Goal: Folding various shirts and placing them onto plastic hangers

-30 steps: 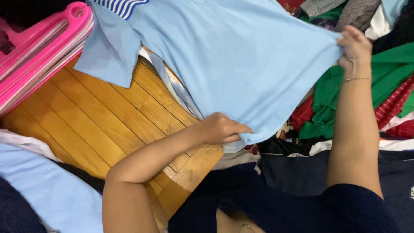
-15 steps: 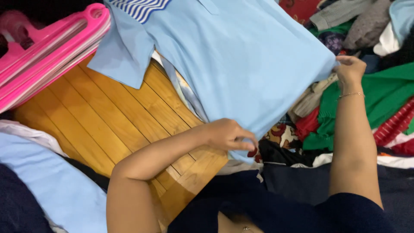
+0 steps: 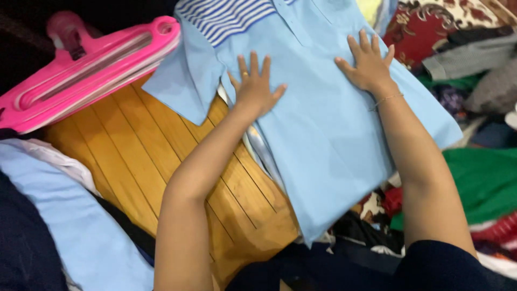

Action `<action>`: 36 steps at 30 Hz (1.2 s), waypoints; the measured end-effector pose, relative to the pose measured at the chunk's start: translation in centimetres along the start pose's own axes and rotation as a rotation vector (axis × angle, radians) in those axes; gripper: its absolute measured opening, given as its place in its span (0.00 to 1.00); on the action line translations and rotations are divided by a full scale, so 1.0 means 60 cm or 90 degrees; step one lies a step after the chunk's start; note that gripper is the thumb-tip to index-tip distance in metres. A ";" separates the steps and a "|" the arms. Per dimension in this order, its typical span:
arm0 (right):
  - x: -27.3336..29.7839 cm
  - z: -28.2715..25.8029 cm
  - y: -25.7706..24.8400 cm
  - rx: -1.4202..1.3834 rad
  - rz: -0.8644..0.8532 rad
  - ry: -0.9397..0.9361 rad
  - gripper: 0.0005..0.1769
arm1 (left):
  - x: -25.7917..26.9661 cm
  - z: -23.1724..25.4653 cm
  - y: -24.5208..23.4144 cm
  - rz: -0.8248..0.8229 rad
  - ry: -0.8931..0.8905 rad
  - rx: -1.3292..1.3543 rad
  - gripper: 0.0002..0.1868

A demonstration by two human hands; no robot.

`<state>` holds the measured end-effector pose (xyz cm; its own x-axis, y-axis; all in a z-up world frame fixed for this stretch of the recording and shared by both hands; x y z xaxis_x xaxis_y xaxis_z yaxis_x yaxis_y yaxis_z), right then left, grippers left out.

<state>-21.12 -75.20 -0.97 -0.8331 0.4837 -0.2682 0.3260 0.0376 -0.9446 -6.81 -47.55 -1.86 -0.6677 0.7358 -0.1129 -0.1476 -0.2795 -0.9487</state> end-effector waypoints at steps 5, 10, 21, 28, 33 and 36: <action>-0.087 -0.044 0.020 0.019 -0.005 -0.005 0.50 | 0.012 -0.005 0.003 -0.006 -0.032 -0.032 0.46; -0.145 -0.043 0.043 0.001 0.012 0.034 0.39 | 0.015 -0.012 0.008 -0.025 -0.032 -0.024 0.46; -0.164 -0.137 0.078 -0.026 0.095 -0.091 0.47 | 0.129 -0.178 -0.130 0.507 -0.006 0.255 0.05; -0.096 -0.310 0.067 -0.154 -0.006 -0.319 0.44 | 0.138 -0.400 -0.053 0.339 -0.284 -0.104 0.42; -0.040 -0.384 0.073 -0.050 -0.074 -0.401 0.37 | 0.111 -0.410 -0.021 0.320 -0.235 -0.059 0.13; -0.042 -0.376 0.068 -0.071 -0.063 -0.404 0.37 | 0.103 -0.337 -0.061 0.214 -0.288 0.005 0.14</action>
<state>-7.60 -56.53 0.13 -0.9522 -0.1362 -0.2733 0.2506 0.1630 -0.9543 4.34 -29.51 -5.08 -0.9251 0.2677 -0.2692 0.1232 -0.4589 -0.8799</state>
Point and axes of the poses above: each hand's wrist, its own x-axis away from the middle knuckle, its own y-axis out of the palm, z = x × y, the point moved 4 cm from there along -x, towards the middle knuckle, and after that the axes turned 10 degrees about z, right-handed, at the moved point
